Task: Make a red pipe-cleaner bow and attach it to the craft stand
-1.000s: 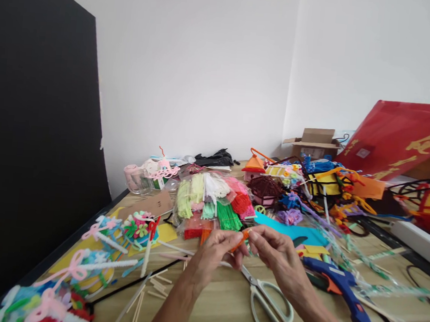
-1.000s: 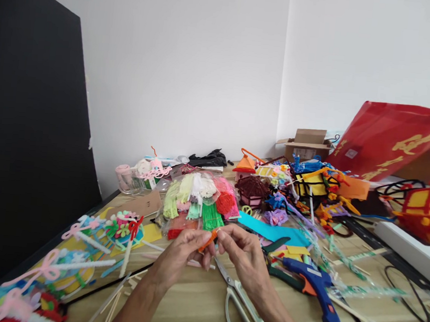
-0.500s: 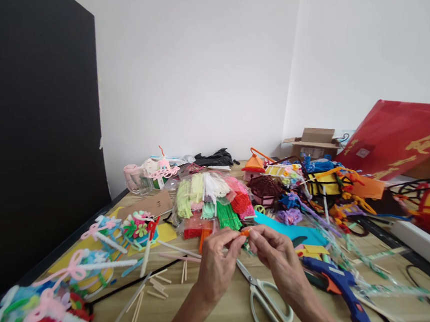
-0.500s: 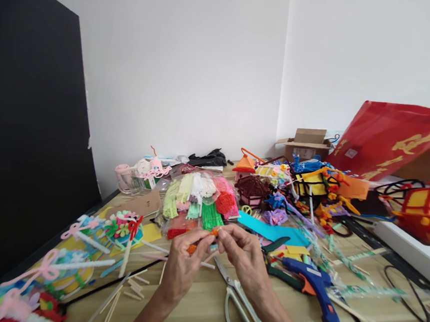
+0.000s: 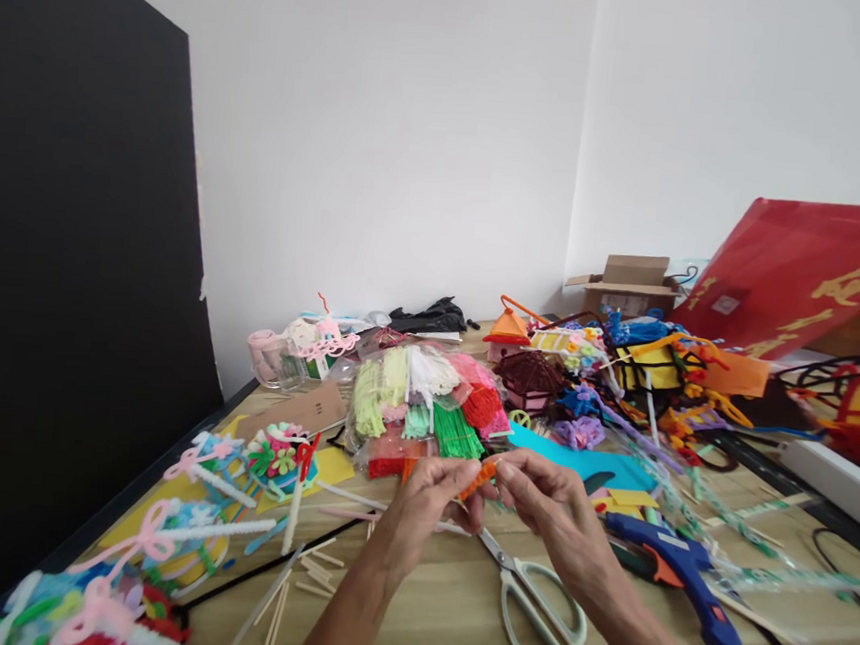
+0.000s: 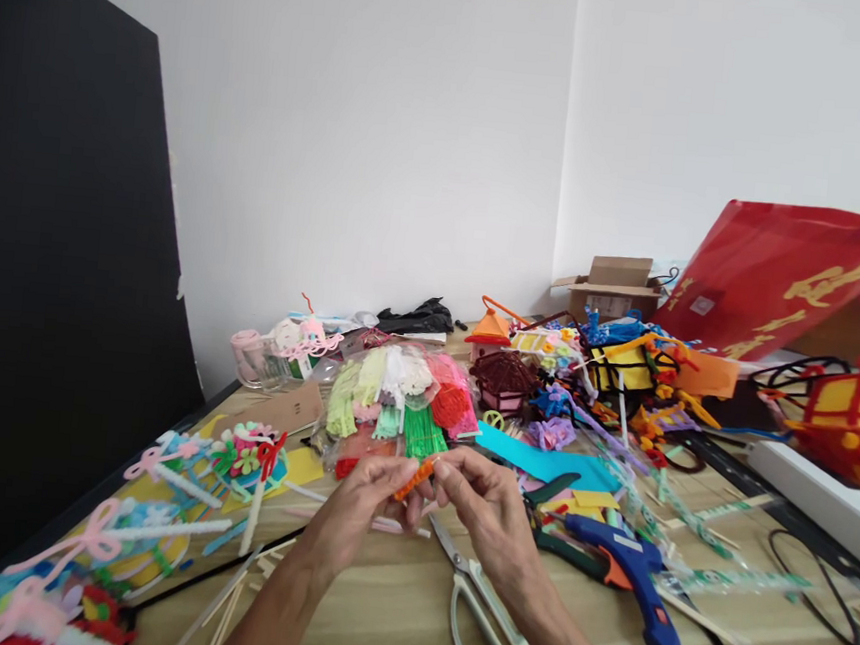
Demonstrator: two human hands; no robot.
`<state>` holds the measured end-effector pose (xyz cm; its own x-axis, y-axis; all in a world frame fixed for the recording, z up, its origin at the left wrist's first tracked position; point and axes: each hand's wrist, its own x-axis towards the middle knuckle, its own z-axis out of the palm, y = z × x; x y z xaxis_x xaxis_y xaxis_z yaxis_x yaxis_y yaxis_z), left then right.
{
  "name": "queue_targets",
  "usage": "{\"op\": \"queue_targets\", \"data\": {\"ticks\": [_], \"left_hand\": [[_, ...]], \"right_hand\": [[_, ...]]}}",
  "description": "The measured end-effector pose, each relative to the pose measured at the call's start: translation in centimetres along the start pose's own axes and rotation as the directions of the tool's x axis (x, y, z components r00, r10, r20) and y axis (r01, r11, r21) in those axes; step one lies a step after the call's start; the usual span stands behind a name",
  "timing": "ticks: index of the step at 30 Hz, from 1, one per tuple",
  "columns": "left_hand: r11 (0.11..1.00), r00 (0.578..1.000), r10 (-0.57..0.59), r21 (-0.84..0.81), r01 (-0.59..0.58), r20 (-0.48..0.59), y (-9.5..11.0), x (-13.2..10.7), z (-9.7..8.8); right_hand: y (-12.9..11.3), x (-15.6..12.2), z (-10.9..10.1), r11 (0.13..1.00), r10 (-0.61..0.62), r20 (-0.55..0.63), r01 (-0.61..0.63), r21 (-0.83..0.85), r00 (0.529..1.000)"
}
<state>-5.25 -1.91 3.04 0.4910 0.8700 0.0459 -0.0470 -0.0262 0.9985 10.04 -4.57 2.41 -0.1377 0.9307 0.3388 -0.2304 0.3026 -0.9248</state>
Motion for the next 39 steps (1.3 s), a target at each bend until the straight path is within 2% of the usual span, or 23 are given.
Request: {"op": "queue_targets", "data": {"ticks": [3, 5, 7, 9, 11, 14, 16, 17, 18, 19, 20, 21, 23, 24, 25, 28, 30, 32, 34, 36, 39], "left_hand": [[0.998, 0.995, -0.033, -0.050, 0.038, 0.090, -0.1, 0.1, -0.3], [1.000, 0.997, 0.012, -0.019, -0.011, 0.072, -0.1, 0.1, -0.1], [0.989, 0.995, 0.099, 0.111, -0.099, 0.006, 0.1, 0.1, 0.4], [0.931, 0.973, 0.212, 0.322, -0.174, -0.087, 0.2, -0.1, 1.0], [0.804, 0.920, 0.360, 0.553, -0.221, -0.156, 0.0, -0.2, 1.7], [0.487, 0.785, 0.604, 0.843, -0.227, -0.138, -0.9, -0.4, 2.4], [0.301, 0.696, 0.711, 0.938, -0.175, -0.098, -1.5, -0.4, 2.8], [0.259, 0.669, 0.738, 0.954, -0.152, -0.094, -1.7, -0.3, 2.9], [0.266, 0.660, 0.744, 0.953, -0.146, -0.106, -1.8, -0.2, 3.0], [0.322, 0.677, 0.724, 0.933, -0.160, -0.134, -1.8, -0.1, 3.0], [0.423, 0.717, 0.675, 0.887, -0.184, -0.173, -1.6, 0.0, 3.0], [0.553, 0.775, 0.596, 0.807, -0.206, -0.210, -1.4, 0.1, 2.9], [0.820, 0.893, 0.374, 0.540, -0.192, -0.251, -0.8, 0.2, 2.4], [0.911, 0.933, 0.262, 0.382, -0.154, -0.249, -0.5, 0.2, 2.1], [0.967, 0.959, 0.163, 0.232, -0.108, -0.233, -0.3, 0.3, 1.7], [0.999, 0.996, -0.013, -0.036, 0.010, -0.086, -0.4, 0.2, 0.7], [0.993, 0.999, -0.042, -0.107, 0.043, 0.015, -0.7, 0.1, 0.4], [0.987, 0.998, -0.025, -0.160, 0.034, 0.055, -1.0, 0.0, 0.4], [0.985, 0.999, 0.016, -0.172, -0.010, 0.032, -1.1, 0.0, 0.7], [0.993, 0.996, 0.072, -0.089, -0.076, -0.048, -1.0, 0.0, 1.2], [0.958, 0.958, 0.215, 0.229, -0.170, -0.189, -0.8, 0.0, 2.1]], "right_hand": [[0.1, 0.1, -0.1, 1.000, 0.019, 0.010, -0.020, 0.010, 1.000], [0.4, 0.1, -0.3, 1.000, 0.025, -0.005, -0.025, 0.000, 1.000], [0.8, 0.0, -0.7, 0.999, 0.032, -0.034, -0.033, -0.021, 0.999], [1.2, 0.0, -0.9, 0.999, 0.039, -0.059, -0.041, -0.029, 0.997], [1.6, 0.1, -1.0, 0.999, 0.044, -0.078, -0.046, -0.012, 0.996], [1.9, 0.1, -0.8, 0.997, 0.067, -0.096, -0.063, 0.047, 0.993], [2.1, 0.2, -0.7, 0.994, 0.086, -0.107, -0.078, 0.082, 0.990], [2.1, 0.2, -0.7, 0.993, 0.090, -0.112, -0.080, 0.088, 0.990], [2.1, 0.2, -0.7, 0.994, 0.086, -0.117, -0.076, 0.084, 0.989], [2.0, 0.2, -0.8, 0.995, 0.076, -0.119, -0.067, 0.071, 0.990], [1.9, 0.2, -0.9, 0.997, 0.062, -0.119, -0.055, 0.054, 0.991], [1.7, 0.2, -0.9, 0.998, 0.047, -0.113, -0.043, 0.035, 0.993], [1.2, 0.1, -0.8, 1.000, 0.025, -0.086, -0.025, 0.004, 0.996], [0.9, 0.1, -0.7, 1.000, 0.021, -0.066, -0.021, -0.002, 0.998], [0.6, 0.0, -0.5, 1.000, 0.019, -0.041, -0.019, 0.002, 0.999], [0.1, -0.1, 0.0, 0.998, 0.014, 0.047, -0.018, 0.066, 0.999], [0.1, -0.1, 0.1, 0.993, 0.013, 0.086, -0.023, 0.119, 0.996], [0.2, -0.1, 0.1, 0.992, 0.015, 0.086, -0.026, 0.124, 0.996], [0.5, -0.2, -0.2, 0.997, 0.025, 0.049, -0.028, 0.072, 0.999], [0.8, -0.2, -0.5, 0.999, 0.040, -0.009, -0.040, 0.008, 0.999], [1.4, -0.1, -0.8, 0.998, 0.057, -0.060, -0.057, 0.003, 0.997]]}}
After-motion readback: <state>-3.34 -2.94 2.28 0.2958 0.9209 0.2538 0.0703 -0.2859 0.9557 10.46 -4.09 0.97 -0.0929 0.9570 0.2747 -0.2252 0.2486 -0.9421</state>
